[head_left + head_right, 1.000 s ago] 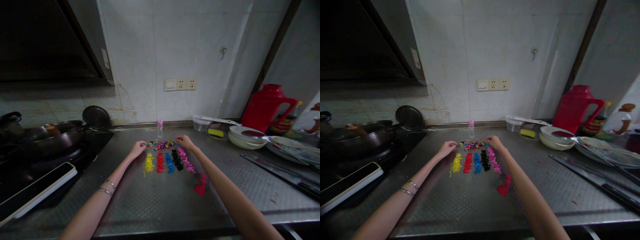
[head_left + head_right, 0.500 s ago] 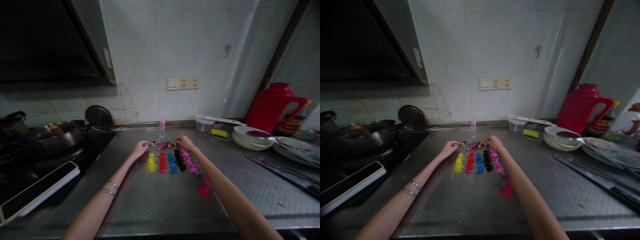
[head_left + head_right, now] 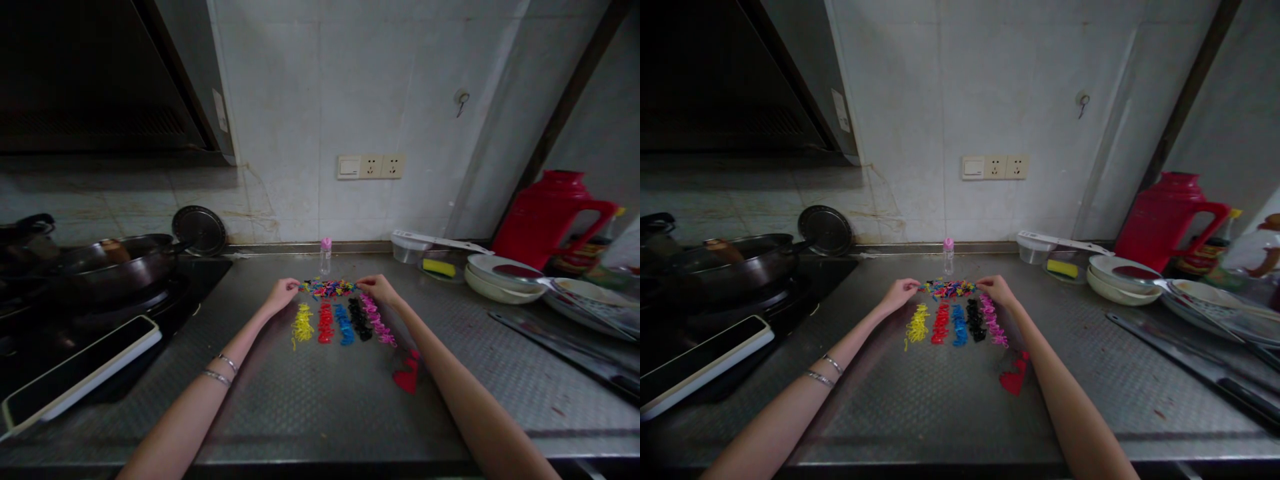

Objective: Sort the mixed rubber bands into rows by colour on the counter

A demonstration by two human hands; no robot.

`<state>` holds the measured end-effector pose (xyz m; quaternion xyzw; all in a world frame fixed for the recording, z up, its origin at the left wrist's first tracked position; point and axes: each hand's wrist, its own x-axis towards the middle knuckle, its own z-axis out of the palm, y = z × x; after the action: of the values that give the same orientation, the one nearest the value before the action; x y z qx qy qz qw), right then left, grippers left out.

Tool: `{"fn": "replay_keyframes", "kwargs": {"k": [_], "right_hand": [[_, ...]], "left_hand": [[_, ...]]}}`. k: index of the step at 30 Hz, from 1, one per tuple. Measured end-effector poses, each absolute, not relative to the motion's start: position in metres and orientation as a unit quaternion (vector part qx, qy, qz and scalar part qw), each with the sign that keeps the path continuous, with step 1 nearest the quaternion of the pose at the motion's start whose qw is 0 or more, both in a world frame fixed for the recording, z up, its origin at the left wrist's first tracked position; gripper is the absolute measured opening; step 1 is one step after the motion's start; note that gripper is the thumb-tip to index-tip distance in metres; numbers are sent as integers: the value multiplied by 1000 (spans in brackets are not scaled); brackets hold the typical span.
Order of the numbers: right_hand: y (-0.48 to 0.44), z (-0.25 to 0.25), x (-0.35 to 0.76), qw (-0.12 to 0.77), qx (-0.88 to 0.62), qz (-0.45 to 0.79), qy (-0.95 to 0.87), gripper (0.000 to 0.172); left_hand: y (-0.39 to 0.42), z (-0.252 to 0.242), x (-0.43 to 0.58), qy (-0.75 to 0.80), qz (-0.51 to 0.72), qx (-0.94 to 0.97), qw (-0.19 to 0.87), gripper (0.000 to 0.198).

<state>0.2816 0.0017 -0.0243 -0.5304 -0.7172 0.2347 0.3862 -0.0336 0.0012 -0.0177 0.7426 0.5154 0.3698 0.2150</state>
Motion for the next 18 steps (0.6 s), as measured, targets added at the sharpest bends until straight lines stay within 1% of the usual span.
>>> {"fn": "replay_keyframes", "kwargs": {"k": [10, 18], "right_hand": [[-16, -13, 267, 287, -494, 154, -806, 26], [-22, -8, 262, 279, -484, 171, -811, 20]], "left_hand": [[1, -19, -35, 502, 379, 745, 221, 28], [-2, -18, -35, 515, 344, 758, 208, 29]]}}
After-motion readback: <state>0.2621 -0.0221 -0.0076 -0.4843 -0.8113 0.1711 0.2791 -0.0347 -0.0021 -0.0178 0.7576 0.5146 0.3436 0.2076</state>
